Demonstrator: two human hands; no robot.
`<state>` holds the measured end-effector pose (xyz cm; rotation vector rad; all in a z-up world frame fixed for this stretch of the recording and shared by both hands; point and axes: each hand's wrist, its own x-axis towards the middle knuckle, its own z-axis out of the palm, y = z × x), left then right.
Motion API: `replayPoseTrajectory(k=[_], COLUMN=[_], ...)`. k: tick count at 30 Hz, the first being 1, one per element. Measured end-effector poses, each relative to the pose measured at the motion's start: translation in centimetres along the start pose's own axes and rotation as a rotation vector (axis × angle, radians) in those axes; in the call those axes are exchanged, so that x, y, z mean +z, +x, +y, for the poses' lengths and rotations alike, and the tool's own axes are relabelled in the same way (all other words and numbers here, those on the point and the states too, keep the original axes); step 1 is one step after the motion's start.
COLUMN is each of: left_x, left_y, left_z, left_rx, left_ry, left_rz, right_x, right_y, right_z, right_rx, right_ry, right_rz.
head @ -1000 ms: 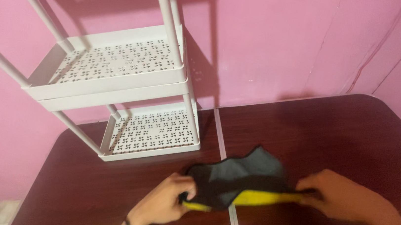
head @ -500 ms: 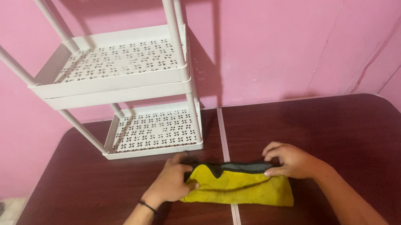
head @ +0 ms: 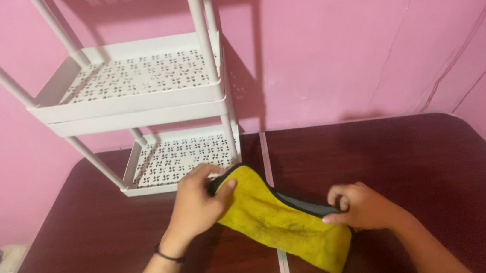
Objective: The person wipes a white perforated plastic shelf tray with a yellow and gray cloth, then assembles it onto a two-tier white plastic shelving unit by inserting the tray into the vertical support poles. The assembled unit is placed upright on a wooden table.
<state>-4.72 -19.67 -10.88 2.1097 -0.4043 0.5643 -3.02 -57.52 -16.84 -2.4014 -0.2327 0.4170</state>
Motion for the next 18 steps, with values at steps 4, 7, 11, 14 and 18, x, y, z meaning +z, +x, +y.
replayPoseTrajectory(k=[4,7,11,14,18], left_x=[1.2,2.9,4.3,5.2,7.0], left_y=[0.5,-1.5,-2.9,-2.8,-4.4], left_z=[5.8,8.8,8.0,4.6,0.8], left_rx=[0.190,0.320,0.410,0.211,0.299], left_ry=[0.182,-0.089,-0.039,0.121,0.312], left_rz=[-0.026,-0.512,-0.615,-0.678,-0.834], right_x=[1.4,1.2,0.6,2.1,4.8], right_y=[-0.4,-0.1,-0.3,-0.9,0.1], right_z=[-1.2,-2.2,-3.3,-3.4,-3.6], right_rx=[-0.569,-0.156,0.127,0.041,-0.145], right_ry=[-0.608,-0.255,0.431,0.098,-0.299], right_rz=[0.485,0.343,0.152,0.156,0.206])
